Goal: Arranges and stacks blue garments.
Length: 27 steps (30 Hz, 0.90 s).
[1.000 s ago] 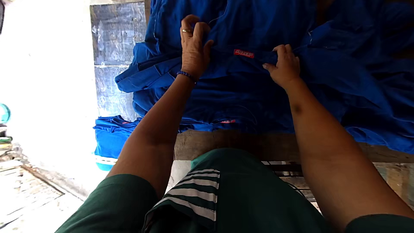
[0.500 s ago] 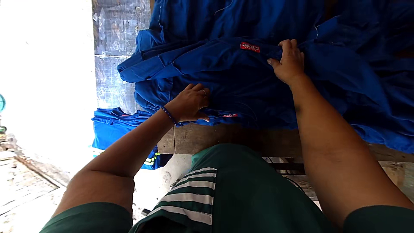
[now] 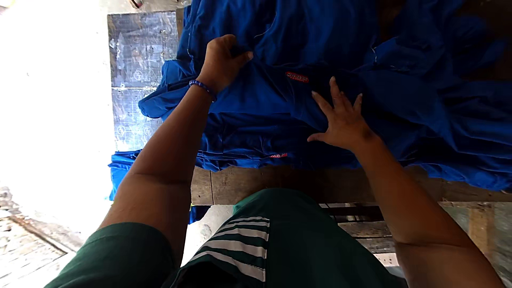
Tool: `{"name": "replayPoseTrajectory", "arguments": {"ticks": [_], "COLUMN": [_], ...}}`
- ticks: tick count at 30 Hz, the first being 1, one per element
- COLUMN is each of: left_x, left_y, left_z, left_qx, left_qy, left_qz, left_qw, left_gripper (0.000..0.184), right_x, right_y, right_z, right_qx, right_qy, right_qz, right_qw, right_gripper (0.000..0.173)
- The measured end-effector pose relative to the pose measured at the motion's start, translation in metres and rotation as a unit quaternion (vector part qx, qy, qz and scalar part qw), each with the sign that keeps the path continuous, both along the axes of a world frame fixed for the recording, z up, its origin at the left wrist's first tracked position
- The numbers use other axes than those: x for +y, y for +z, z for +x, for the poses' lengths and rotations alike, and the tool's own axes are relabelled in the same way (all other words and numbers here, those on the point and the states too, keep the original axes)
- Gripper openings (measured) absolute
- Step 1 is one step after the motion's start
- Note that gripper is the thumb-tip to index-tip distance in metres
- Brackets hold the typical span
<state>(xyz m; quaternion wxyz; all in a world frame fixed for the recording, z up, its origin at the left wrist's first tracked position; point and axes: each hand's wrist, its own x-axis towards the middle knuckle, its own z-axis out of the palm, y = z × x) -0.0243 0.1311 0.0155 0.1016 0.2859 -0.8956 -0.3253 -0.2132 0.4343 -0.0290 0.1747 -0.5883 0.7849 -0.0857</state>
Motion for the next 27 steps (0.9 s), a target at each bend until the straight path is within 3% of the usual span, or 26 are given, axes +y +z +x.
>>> {"name": "replayPoseTrajectory", "arguments": {"ticks": [3,4,7,10,12,14,16,18,19,21,23,27], "left_x": [-0.003,-0.004,-0.007,0.004,0.021,0.047,0.086,0.115,0.124,0.129,0.124,0.097], "left_y": [-0.004,-0.008,-0.022,-0.028,-0.025,-0.02,-0.023,-0.034,-0.04,-0.038,-0.026,-0.009], "left_z": [-0.003,-0.003,-0.005,-0.014,-0.017,-0.009,0.011,0.03,0.038,0.05,0.057,0.063], "left_qx": [-0.007,0.0,-0.01,-0.123,-0.101,-0.004,0.046,-0.018,-0.082,-0.202,-0.239,-0.07], "left_qy": [0.007,0.009,0.013,0.067,0.085,0.006,-0.175,-0.353,-0.396,-0.409,-0.397,-0.324], "left_qz": [0.02,0.025,0.025,-0.014,-0.087,-0.166,-0.161,-0.116,-0.092,-0.066,-0.08,-0.079], "left_qw": [1.0,1.0,1.0,0.99,0.987,0.986,0.97,0.928,0.91,0.888,0.883,0.94], "left_gripper": [0.033,0.033,0.039,0.048,0.048,0.036,0.024,0.027,0.03,0.037,0.044,0.047], "right_x": [-0.001,-0.005,-0.028,-0.056,-0.07,-0.079,-0.077,-0.075,-0.073,-0.072,-0.072,-0.063], "right_y": [-0.015,-0.009,0.015,0.003,-0.006,-0.009,-0.012,-0.013,-0.013,-0.012,-0.011,-0.006], "right_z": [-0.002,-0.01,-0.045,-0.078,-0.085,-0.084,-0.08,-0.081,-0.08,-0.079,-0.078,-0.075], "right_qx": [0.075,0.087,0.053,-0.041,-0.051,-0.034,-0.027,-0.025,-0.025,-0.025,-0.024,-0.026], "right_qy": [-0.028,-0.045,-0.123,-0.194,-0.214,-0.221,-0.228,-0.227,-0.226,-0.229,-0.23,-0.194], "right_qz": [-0.156,-0.182,-0.154,-0.022,0.034,0.053,0.051,0.042,0.04,0.045,0.046,0.019], "right_qw": [0.984,0.978,0.979,0.98,0.975,0.973,0.972,0.973,0.973,0.972,0.972,0.981], "right_gripper": [0.035,0.025,0.031,0.039,0.043,0.044,0.043,0.044,0.045,0.045,0.045,0.044]}}
